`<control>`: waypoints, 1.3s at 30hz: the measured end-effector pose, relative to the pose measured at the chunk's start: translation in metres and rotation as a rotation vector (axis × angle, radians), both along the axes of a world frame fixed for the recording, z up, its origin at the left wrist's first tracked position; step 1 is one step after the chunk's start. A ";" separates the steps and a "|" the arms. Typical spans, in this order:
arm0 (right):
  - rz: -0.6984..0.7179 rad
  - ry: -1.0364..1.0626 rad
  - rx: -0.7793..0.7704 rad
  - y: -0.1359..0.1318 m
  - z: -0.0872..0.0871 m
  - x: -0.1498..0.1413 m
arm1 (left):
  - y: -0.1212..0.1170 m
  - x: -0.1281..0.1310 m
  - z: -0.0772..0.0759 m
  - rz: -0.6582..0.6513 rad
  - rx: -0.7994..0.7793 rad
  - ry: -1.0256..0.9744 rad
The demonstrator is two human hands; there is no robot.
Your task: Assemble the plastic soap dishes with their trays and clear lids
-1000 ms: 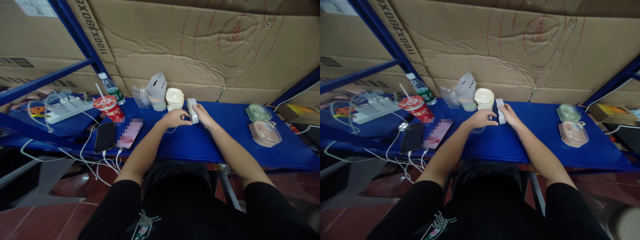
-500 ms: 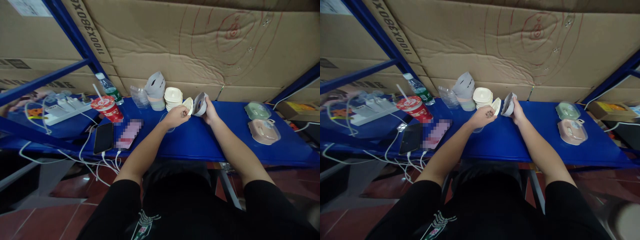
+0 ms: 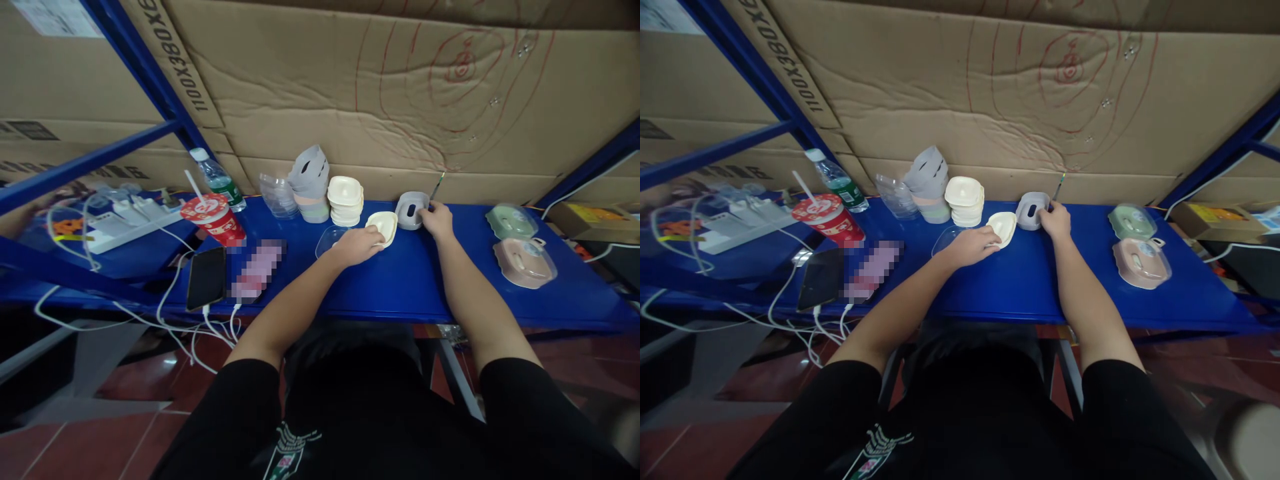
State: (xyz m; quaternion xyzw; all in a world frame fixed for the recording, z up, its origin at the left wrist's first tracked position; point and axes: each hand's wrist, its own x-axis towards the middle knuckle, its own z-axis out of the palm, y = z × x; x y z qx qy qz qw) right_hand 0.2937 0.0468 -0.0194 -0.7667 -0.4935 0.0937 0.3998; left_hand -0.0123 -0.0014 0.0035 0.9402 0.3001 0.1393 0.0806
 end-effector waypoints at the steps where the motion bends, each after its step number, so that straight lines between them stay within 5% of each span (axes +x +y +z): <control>1: 0.003 -0.039 -0.003 -0.001 -0.001 0.004 | 0.000 0.000 0.000 0.000 0.005 0.024; 8: 0.054 -0.226 0.088 -0.011 0.009 0.001 | -0.002 -0.001 0.001 0.009 -0.001 0.099; 13: 0.630 -0.394 0.103 -0.023 0.019 -0.033 | -0.002 -0.002 0.000 0.025 0.002 0.054; 16: 0.784 -0.455 0.005 -0.027 0.013 -0.047 | -0.001 -0.005 0.005 0.032 0.030 -0.018; 21: 0.779 -0.486 0.007 -0.019 -0.002 -0.046 | 0.001 -0.018 0.023 0.178 0.011 -0.056; 27: 0.634 -0.454 0.129 -0.016 0.005 -0.049 | 0.005 -0.040 0.038 0.290 -0.230 0.163; 32: 0.721 -0.353 0.155 -0.034 0.019 -0.075 | 0.004 -0.029 0.028 0.134 -0.314 0.248; 39: 0.829 -0.354 0.016 -0.048 0.028 -0.094 | -0.011 -0.006 0.022 0.010 -0.164 0.066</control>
